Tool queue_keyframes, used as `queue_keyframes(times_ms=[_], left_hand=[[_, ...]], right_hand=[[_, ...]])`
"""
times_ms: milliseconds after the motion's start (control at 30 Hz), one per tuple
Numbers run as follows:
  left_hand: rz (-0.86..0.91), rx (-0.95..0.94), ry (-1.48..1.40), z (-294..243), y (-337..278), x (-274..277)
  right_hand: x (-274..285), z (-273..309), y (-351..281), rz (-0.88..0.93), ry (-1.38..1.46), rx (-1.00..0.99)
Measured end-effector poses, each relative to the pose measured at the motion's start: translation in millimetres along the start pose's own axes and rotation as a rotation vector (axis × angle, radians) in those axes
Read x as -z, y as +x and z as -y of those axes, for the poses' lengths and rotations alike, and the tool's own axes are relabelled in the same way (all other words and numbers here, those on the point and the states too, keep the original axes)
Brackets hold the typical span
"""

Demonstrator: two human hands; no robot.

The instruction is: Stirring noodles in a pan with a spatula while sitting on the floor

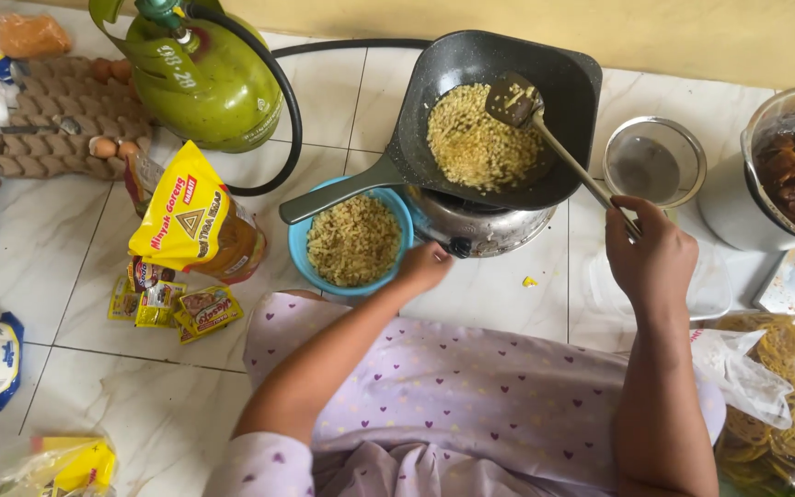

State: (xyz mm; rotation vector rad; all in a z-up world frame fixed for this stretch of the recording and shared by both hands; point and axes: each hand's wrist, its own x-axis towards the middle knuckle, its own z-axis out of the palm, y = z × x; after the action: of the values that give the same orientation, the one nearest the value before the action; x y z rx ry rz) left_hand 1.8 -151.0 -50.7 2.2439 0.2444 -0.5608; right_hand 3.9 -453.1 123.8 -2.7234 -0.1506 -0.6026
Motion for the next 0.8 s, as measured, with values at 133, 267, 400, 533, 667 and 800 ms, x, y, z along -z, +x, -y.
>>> queue_keyframes(times_ms=[133,267,400,533,667,800], left_hand=[[0.006,0.028,-0.011,7.9,37.0,-55.9],[-0.140,0.184,-0.215,1.8,45.1,-83.2],[-0.296,0.130,-0.209,6.6,49.4,-102.0],[-0.273,0.131,-0.210,6.7,44.9,-98.4],[-0.246,0.148,-0.159,8.1,49.9,-98.6],[-0.244,0.144,-0.116,10.4,54.0,-101.6]], right_hand=[[-0.4,-3.3,-2.7,-0.114,-0.042,0.028],[-1.2,-14.2,1.1,-0.077,-0.063,-0.005],[4.8,-7.5,3.0,-0.059,-0.018,-0.050],[6.5,-6.5,1.6,-0.052,0.025,-0.049],[2.5,-8.8,1.6,-0.044,0.022,-0.044],[2.3,-9.6,1.7,-0.050,0.017,-0.047]])
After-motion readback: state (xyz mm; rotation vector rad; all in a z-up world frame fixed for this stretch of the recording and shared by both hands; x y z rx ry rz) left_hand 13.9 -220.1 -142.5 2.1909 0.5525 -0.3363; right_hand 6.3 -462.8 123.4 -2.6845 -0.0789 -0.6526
